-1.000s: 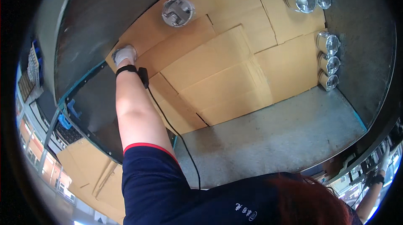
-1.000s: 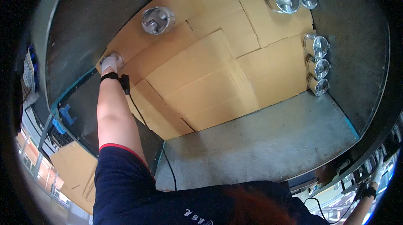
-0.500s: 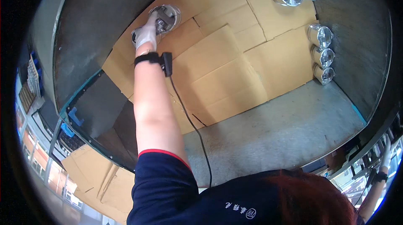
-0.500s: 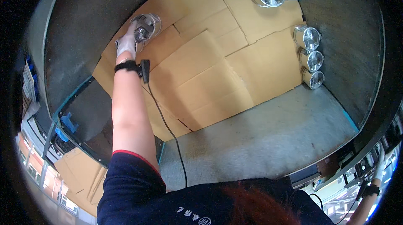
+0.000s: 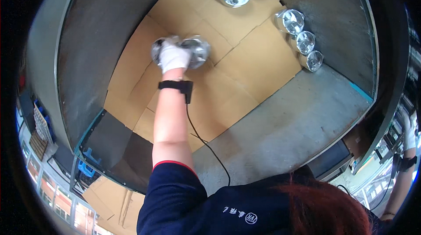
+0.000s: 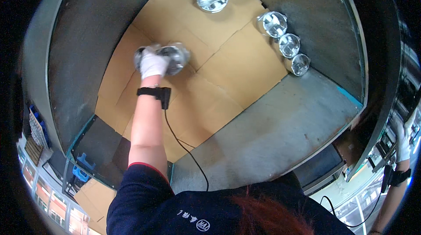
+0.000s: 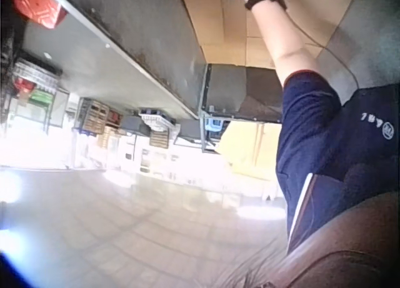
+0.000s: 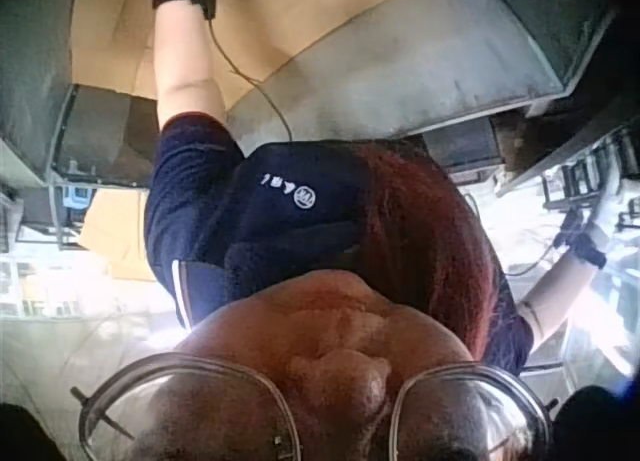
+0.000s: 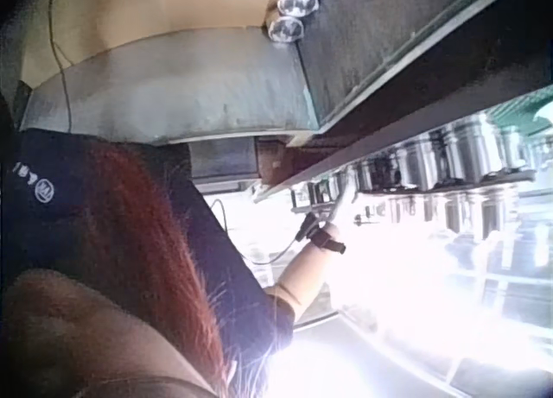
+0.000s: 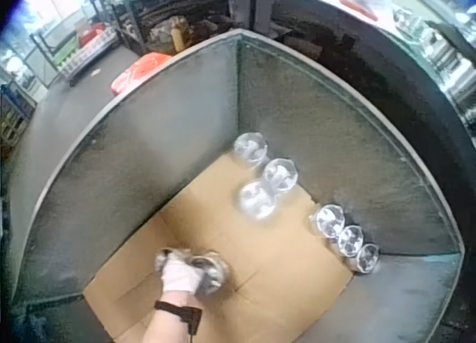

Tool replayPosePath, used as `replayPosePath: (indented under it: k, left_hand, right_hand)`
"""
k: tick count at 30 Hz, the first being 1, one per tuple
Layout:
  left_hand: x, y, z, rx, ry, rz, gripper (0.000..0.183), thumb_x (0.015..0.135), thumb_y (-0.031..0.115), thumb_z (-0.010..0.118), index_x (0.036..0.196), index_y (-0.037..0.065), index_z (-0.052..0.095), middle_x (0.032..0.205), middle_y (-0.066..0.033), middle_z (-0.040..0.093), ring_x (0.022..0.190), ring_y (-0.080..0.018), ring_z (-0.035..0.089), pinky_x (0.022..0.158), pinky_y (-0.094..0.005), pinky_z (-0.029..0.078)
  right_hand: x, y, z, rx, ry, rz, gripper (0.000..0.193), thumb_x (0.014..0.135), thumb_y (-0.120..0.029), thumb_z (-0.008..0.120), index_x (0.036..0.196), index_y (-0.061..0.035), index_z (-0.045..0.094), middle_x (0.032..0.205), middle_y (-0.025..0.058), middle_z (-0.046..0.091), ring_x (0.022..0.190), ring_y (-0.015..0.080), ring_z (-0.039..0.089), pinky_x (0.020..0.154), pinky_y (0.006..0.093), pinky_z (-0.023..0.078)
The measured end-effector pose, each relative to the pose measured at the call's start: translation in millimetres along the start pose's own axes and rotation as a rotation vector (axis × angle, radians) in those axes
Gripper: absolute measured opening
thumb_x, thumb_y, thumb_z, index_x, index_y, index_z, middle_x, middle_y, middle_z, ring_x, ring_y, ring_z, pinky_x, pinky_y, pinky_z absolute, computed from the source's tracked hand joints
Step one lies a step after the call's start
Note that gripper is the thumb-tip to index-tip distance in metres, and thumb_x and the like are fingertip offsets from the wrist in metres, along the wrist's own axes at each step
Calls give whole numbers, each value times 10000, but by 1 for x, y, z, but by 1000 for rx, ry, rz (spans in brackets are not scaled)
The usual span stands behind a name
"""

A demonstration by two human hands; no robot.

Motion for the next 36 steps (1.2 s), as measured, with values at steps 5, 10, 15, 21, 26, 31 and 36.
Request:
replayPosePath:
  k: [5, 10, 15, 21, 26, 31, 36]
  left_hand:
    - [-20, 141, 70, 194, -42, 179, 604, 842, 208, 664, 1356, -62, 497, 1309, -289, 616, 1199, -440, 610, 1082, -470, 445]
    - [-21, 202, 88, 84, 175, 154, 472, 863, 306, 702, 1198, 10, 549, 1208, -224, 629, 1124, -366, 632, 978, -444, 487]
    - [-30, 242, 84, 244, 301, 364, 1068, 755, 337, 789, 1631, 138, 211, 1666, -252, 190, 1242, -430, 595, 1016, -443, 514]
    - [32, 248, 100, 295, -145, 183, 994, 796, 170, 785, 1614, 115, 223, 1563, -251, 414, 1335, -411, 548, 1094, -425, 485]
    - [43, 233, 115, 337, -146, 198, 1040, 731, 265, 860, 1581, 101, 283, 1601, -246, 331, 1380, -396, 509, 1127, -415, 465]
    - [-10, 213, 116, 448, -161, 183, 994, 749, 295, 847, 1552, 78, 303, 1577, -199, 359, 1370, -347, 522, 1106, -406, 485]
    - [-106, 180, 94, 488, -206, 227, 968, 820, 445, 719, 1527, -32, 262, 1517, -276, 435, 1403, -365, 466, 1143, -409, 413]
  right_hand:
    - [1, -30, -5, 38, 7, -16, 788, 932, -239, 688, 1583, -46, 288, 1623, 237, 226, 1450, 362, 374, 1208, 411, 317]
    - [9, -64, -12, 64, 11, -39, 832, 905, -224, 721, 1582, -29, 277, 1601, 256, 255, 1438, 364, 386, 1203, 408, 325]
    - [14, -82, -12, 98, 13, -41, 878, 878, -208, 754, 1582, -11, 267, 1580, 275, 283, 1426, 367, 398, 1198, 406, 332]
    - [21, -99, -12, 128, 27, -57, 933, 846, -190, 793, 1581, 10, 254, 1553, 297, 318, 1412, 370, 412, 1192, 402, 341]
    - [32, -112, -13, 152, 70, -60, 979, 819, -174, 826, 1581, 27, 244, 1532, 316, 347, 1401, 372, 424, 1186, 399, 348]
    - [40, -145, -26, -236, 206, -214, 1075, 770, -257, 881, 1568, 70, 240, 1510, 355, 375, 1410, 411, 423, 1193, 411, 338]
    - [43, -128, -19, -80, 267, 98, 1167, 766, -511, 823, 1579, 50, 202, 1580, 335, 316, 1469, 486, 316, 1219, 489, 271]
Point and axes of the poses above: each hand's wrist, its own x-axis towards the middle knuckle, its own z-axis out of the palm, y = z × x, the point moved 10 cm from there along x, towards the middle knuckle
